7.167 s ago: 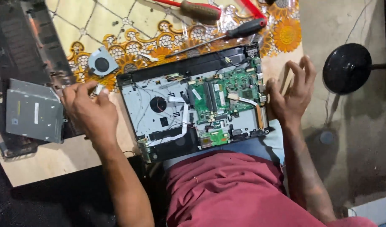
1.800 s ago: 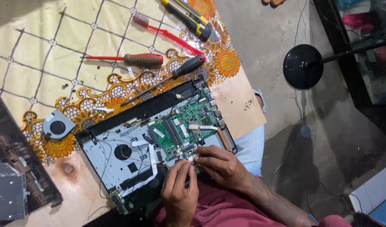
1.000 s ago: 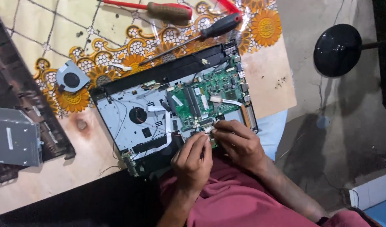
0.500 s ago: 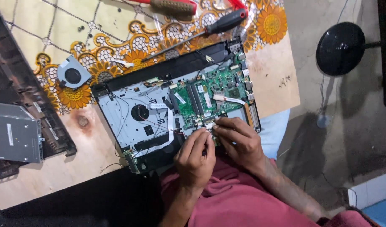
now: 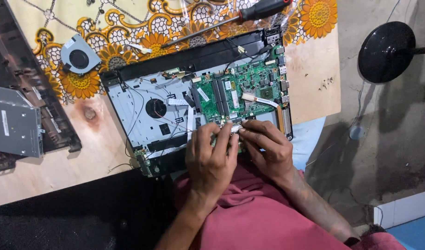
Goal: Reconnecting internal ribbon cables and other components to a laptop motherboard.
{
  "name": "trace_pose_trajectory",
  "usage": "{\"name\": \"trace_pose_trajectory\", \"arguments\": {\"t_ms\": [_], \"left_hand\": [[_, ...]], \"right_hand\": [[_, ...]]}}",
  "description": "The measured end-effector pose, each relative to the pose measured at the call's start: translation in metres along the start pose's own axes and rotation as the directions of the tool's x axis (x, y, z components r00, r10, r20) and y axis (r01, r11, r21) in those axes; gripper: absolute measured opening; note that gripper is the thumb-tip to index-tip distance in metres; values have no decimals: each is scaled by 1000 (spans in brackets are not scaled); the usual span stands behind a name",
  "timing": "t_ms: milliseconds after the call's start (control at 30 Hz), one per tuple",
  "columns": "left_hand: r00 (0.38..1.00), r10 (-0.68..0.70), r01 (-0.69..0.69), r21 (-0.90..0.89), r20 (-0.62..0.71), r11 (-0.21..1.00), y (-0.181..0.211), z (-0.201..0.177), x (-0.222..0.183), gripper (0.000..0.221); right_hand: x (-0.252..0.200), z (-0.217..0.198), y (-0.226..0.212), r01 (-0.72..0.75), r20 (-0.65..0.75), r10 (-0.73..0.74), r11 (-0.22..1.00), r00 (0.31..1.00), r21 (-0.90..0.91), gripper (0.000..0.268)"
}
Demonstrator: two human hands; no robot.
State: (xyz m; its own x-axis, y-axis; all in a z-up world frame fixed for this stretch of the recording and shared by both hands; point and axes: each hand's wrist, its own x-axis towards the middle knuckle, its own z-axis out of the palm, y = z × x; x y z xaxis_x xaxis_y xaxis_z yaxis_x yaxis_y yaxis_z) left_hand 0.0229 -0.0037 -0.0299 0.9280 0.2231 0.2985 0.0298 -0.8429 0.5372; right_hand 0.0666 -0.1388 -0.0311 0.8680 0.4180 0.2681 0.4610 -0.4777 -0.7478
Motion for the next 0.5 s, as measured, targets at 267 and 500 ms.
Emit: {"name": "trace_pose_trajectory", "arguments": {"t_ms": [267,500], "left_hand": [[947,174,-167,-48,270,985,-21,-5,19,25],[926,183,-148,-129,331,981,-25,-6,27,22]], "right_hand": [[-3,3,-4,-101,-21,101,995,995,-21,11],[-4,1,-1,-179,-22,178,983,984,-45,12]]}}
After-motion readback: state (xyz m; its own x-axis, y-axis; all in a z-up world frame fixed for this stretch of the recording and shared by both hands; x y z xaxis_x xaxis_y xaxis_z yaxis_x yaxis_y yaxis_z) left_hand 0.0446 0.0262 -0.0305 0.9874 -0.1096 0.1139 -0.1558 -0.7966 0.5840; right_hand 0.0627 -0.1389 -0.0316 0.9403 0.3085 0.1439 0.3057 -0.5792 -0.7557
